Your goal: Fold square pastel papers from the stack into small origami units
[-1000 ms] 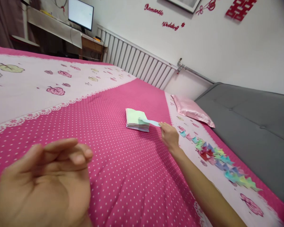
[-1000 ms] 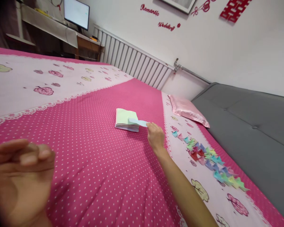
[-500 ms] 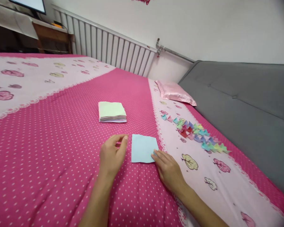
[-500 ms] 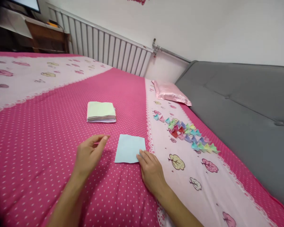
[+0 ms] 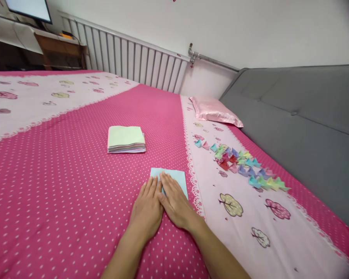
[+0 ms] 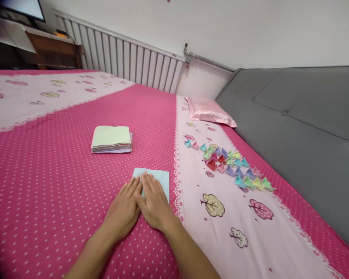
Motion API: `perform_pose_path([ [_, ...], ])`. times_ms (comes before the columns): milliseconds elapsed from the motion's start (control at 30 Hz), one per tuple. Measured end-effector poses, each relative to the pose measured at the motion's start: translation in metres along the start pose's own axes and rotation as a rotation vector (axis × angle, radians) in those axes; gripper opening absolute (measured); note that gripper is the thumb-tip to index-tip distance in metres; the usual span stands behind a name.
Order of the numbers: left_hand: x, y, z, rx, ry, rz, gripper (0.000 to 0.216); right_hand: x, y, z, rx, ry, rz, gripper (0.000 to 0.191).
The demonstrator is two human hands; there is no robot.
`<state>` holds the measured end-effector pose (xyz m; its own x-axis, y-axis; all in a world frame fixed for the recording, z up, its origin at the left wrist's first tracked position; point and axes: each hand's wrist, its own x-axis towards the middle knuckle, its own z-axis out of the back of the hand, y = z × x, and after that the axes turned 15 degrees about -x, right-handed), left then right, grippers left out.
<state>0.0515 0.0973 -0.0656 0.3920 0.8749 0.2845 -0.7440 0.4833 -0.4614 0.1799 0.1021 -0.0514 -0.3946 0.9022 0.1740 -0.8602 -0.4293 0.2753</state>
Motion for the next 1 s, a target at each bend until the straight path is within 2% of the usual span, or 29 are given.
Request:
perform_pose_path([
  [100,-0.001,0.001,-0.005,0.068,0.041,0.051,0.050,-0.002,-0.011,-0.007,-0.050,0.069,-0.001,0.058],
  [233,-0.001,0.000,-0.007,0.129,0.031,0.074,0.052,-0.002,-0.020,-0.009,-0.097,0.078,-0.048,0.062],
  [633,-0.001,0.000,-0.007,0.174,0.072,0.138,0.063,0.003,-0.033,-0.013,-0.253,0.067,-0.327,0.073],
  [767,-0.004,0.004,-0.006,0.185,0.029,0.182,0.073,0.003,-0.043,-0.012,-0.273,0.044,-0.455,0.076],
  [833,-0.006,0.006,-0.005,0.189,0.003,0.184,0.078,0.003,-0.046,-0.007,-0.273,0.006,-0.546,0.078],
  [900,-0.008,0.007,-0.004,0.192,-0.009,0.178,0.082,0.004,-0.044,0.002,-0.268,-0.091,-0.592,0.079],
  [967,-0.009,0.007,-0.003,0.197,-0.010,0.176,0.086,0.004,-0.036,0.011,-0.240,-0.212,-0.504,0.073],
  [1000,-0.009,0.006,-0.003,0.200,-0.007,0.177,0.088,0.004,-0.031,0.015,-0.209,-0.249,-0.406,0.069],
])
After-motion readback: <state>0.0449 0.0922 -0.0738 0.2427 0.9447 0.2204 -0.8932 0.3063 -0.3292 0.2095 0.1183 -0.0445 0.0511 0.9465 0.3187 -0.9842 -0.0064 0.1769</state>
